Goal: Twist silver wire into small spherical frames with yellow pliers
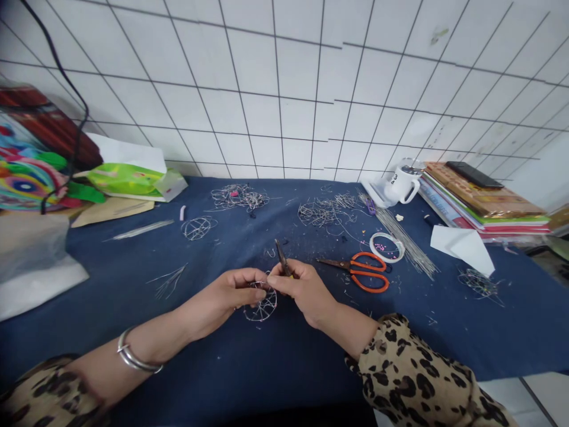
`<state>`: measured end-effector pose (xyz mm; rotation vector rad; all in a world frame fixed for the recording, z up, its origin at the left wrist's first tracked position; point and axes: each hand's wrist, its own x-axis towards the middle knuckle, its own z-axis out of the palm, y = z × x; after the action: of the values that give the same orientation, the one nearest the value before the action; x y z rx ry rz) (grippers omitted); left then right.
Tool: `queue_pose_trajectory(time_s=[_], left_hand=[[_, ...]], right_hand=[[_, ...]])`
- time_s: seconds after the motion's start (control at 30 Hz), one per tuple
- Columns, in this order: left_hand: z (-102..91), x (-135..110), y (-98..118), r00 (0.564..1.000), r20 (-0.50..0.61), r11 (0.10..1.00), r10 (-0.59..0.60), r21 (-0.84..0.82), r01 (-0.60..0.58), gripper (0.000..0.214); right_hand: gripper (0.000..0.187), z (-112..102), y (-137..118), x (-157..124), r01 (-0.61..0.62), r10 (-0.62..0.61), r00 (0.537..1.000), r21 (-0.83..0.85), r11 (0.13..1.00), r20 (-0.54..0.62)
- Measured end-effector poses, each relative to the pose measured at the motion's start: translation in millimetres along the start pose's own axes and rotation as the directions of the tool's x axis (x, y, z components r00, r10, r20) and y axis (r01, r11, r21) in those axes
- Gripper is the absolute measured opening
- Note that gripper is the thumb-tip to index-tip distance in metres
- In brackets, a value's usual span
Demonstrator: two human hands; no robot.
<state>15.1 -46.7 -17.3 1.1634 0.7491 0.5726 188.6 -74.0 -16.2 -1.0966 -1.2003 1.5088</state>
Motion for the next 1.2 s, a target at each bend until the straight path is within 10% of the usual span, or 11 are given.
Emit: queue_pose_trajectory(time_s=[0.67, 1.2], left_hand=[[1.7, -0.5, 0.2, 0.997, -0.082, 1.0, -0.002, 0.028, 0.004, 0.014], [-2.4, 0.5, 0.4, 0.982, -0.008, 0.895, 0.189, 0.412, -0.169, 0.013]], right_hand=[[0.01, 1.6, -0.4, 0.5, 0.008, -0.014, 0.998, -0.104, 0.995, -0.061], [0.008, 0.7, 2.5, 1.0, -0.002, -0.002, 0.999, -0.099, 0.995, -0.041]])
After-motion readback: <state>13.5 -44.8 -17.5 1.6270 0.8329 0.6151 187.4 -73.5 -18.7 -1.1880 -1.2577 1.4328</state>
